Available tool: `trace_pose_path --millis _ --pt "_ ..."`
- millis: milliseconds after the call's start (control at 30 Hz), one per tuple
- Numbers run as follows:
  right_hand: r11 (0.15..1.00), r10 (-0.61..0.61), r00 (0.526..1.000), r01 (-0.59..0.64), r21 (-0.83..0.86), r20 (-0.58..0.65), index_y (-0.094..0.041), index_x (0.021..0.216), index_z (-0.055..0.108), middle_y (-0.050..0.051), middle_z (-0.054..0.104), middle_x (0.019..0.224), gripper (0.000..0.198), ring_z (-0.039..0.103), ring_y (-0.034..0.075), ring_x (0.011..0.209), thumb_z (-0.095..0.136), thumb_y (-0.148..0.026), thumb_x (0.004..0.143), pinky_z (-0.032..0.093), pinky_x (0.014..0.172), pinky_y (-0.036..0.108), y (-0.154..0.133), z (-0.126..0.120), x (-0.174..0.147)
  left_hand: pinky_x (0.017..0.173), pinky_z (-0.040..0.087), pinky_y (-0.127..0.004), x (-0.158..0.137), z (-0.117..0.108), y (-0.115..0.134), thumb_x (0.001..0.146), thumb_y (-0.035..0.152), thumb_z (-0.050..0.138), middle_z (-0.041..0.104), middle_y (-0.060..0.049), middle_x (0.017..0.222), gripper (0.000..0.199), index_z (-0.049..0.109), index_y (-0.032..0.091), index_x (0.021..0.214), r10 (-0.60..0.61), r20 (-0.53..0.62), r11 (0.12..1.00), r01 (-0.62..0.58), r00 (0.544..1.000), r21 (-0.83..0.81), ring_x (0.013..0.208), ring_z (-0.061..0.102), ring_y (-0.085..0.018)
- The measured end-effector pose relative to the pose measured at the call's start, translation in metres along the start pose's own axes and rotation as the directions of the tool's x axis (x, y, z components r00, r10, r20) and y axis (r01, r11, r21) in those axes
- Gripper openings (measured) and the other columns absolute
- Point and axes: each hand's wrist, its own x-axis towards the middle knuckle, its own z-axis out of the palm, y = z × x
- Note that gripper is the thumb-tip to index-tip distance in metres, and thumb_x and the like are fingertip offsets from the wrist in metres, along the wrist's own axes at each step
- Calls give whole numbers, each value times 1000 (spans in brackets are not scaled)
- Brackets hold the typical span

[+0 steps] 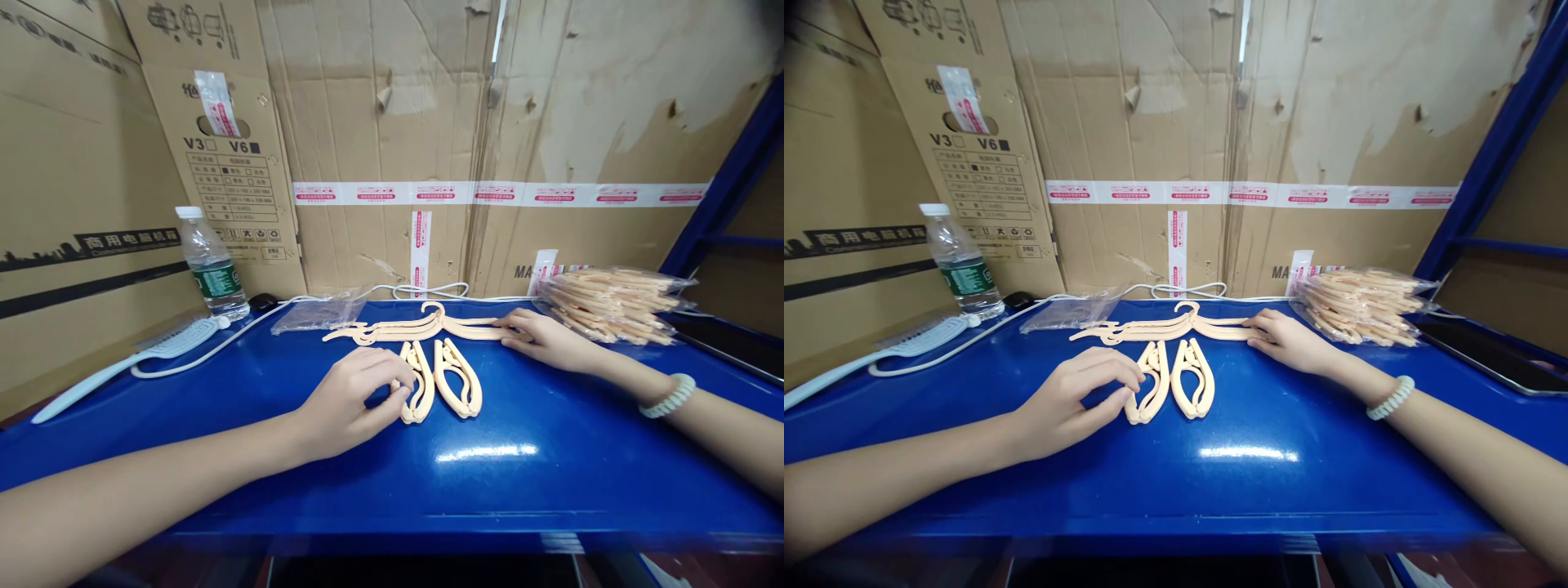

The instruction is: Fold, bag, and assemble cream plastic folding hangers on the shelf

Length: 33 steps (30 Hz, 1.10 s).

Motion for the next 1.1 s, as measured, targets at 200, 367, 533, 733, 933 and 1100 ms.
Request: trace_pose_path --millis 200,367,533,733,933,1100 --pt "1000 3 999 -2 22 -51 -15 101 64 13 59 99 31 59 25 93 46 -39 91 50 86 43 -5 1 1 82 47 -30 -1 -1 1 92 13 46 70 -4 89 18 63 18 86 5 12 1000 -5 1000 -13 87 64 -16" --pt "999 -13 996 16 37 -86 -17 96 63 12 60 99 24 58 25 93 49 -36 90 49 86 42 -5 2 1 81 45 -31 0 -3 3 94 16 43 68 -3 83 26 64 18 77 -39 53 999 40 998 -17 82 62 -16" --pt "999 -26 991 31 42 -134 -19 90 65 10 62 93 22 57 26 91 52 -37 88 49 82 42 -2 6 2 80 43 -30 2 -4 5 92 15 42 68 -3 82 28 65 18 75 -45 58 999 46 997 -14 80 60 -15" --pt "999 -16 988 24 45 -154 -20 84 62 9 63 86 18 58 25 84 51 -35 87 48 76 39 -4 8 2 80 43 -30 2 -5 5 92 16 40 69 -4 82 32 67 18 73 -78 75 996 80 994 -30 78 61 -15" --pt "997 68 989 -61 55 -129 -21 84 52 5 62 77 17 57 20 68 46 -36 89 44 62 31 -11 1 1 80 45 -28 4 -4 3 90 17 45 69 -4 86 31 66 17 68 -213 65 966 220 975 -137 85 63 -15" --pt "992 81 978 -60 114 -190 -21 84 48 3 61 73 20 56 18 64 47 -41 90 43 61 30 -15 -13 -1 90 46 -33 5 -4 -4 86 24 52 70 -3 96 16 67 19 87 -470 13 854 458 883 -245 95 63 -19"
